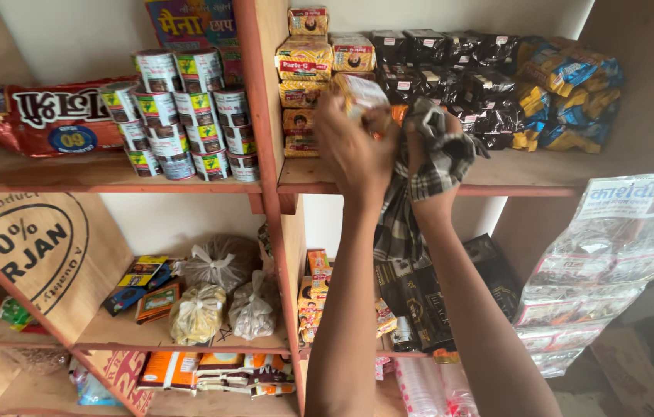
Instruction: The person picks up and wipes individual small packaged food items with a cloth before placing them back on a shelf.
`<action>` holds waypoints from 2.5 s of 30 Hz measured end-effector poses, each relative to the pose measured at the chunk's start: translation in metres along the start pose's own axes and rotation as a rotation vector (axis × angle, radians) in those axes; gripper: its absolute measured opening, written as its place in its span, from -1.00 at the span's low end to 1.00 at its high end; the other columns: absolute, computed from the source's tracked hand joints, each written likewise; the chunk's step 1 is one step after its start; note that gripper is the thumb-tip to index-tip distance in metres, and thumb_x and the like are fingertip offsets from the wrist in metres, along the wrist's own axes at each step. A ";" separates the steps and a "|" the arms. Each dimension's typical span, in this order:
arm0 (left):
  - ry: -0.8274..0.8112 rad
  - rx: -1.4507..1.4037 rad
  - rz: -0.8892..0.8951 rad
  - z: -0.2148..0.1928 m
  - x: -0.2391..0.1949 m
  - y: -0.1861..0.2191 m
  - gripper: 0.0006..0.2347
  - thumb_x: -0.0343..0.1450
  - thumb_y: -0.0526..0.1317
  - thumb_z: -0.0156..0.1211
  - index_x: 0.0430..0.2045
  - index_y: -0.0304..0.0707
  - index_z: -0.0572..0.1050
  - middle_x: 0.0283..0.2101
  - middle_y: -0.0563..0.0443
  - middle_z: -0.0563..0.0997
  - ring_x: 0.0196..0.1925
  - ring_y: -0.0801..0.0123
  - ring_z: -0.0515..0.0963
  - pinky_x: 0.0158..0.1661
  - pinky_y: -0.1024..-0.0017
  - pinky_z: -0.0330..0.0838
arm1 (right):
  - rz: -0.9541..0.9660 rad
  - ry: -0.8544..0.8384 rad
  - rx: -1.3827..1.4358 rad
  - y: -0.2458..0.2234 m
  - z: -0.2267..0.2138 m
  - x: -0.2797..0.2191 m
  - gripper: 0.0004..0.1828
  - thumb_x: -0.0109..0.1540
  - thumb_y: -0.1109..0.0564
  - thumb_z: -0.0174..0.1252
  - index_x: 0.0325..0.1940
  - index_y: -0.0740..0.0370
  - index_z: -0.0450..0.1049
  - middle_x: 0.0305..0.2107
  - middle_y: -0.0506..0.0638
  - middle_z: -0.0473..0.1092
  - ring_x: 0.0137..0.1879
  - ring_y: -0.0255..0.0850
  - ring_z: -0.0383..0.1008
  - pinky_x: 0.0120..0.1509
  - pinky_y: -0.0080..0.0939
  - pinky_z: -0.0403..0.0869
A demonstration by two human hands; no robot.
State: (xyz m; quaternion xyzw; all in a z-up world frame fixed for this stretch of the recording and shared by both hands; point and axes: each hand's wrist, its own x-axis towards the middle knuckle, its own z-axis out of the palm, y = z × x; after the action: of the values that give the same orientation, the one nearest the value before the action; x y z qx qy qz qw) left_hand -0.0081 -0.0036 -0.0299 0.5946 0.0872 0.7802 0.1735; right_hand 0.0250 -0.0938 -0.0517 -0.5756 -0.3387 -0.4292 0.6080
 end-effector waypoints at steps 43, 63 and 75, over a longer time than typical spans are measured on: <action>-0.673 -0.608 -0.287 -0.235 -0.118 0.007 -0.21 0.16 -0.63 0.40 0.35 -0.32 0.22 0.31 -0.11 0.40 0.34 0.22 0.45 0.24 0.33 0.40 | -0.539 -0.563 -0.382 -0.116 -0.107 -0.156 -0.42 0.01 0.01 0.34 0.13 0.12 0.56 0.12 0.10 0.45 0.18 0.07 0.47 0.19 0.12 0.37; -0.640 -0.916 -0.798 -0.212 -0.141 0.007 -0.32 0.26 -0.56 0.27 0.33 -0.26 0.21 0.36 -0.10 0.36 0.30 0.30 0.52 0.14 0.39 0.58 | -0.261 -0.490 -0.452 -0.099 -0.122 -0.174 -0.44 -0.06 0.09 0.32 0.05 0.01 0.50 0.11 0.17 0.37 0.16 0.21 0.40 0.15 0.12 0.40; -0.591 -0.999 -0.771 -0.208 -0.158 0.008 -0.30 0.22 -0.60 0.38 0.29 -0.36 0.24 0.22 -0.14 0.50 0.24 0.23 0.54 0.20 0.30 0.50 | -0.048 -0.443 -0.456 -0.090 -0.133 -0.170 -0.42 -0.03 0.13 0.30 0.11 0.02 0.55 0.10 0.19 0.42 0.14 0.18 0.43 0.11 0.10 0.43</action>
State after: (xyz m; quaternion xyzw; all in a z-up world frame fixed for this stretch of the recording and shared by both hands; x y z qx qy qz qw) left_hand -0.1721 -0.0554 -0.2266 0.5576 -0.1281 0.4148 0.7075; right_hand -0.1361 -0.1999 -0.1833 -0.7686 -0.3714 -0.3723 0.3644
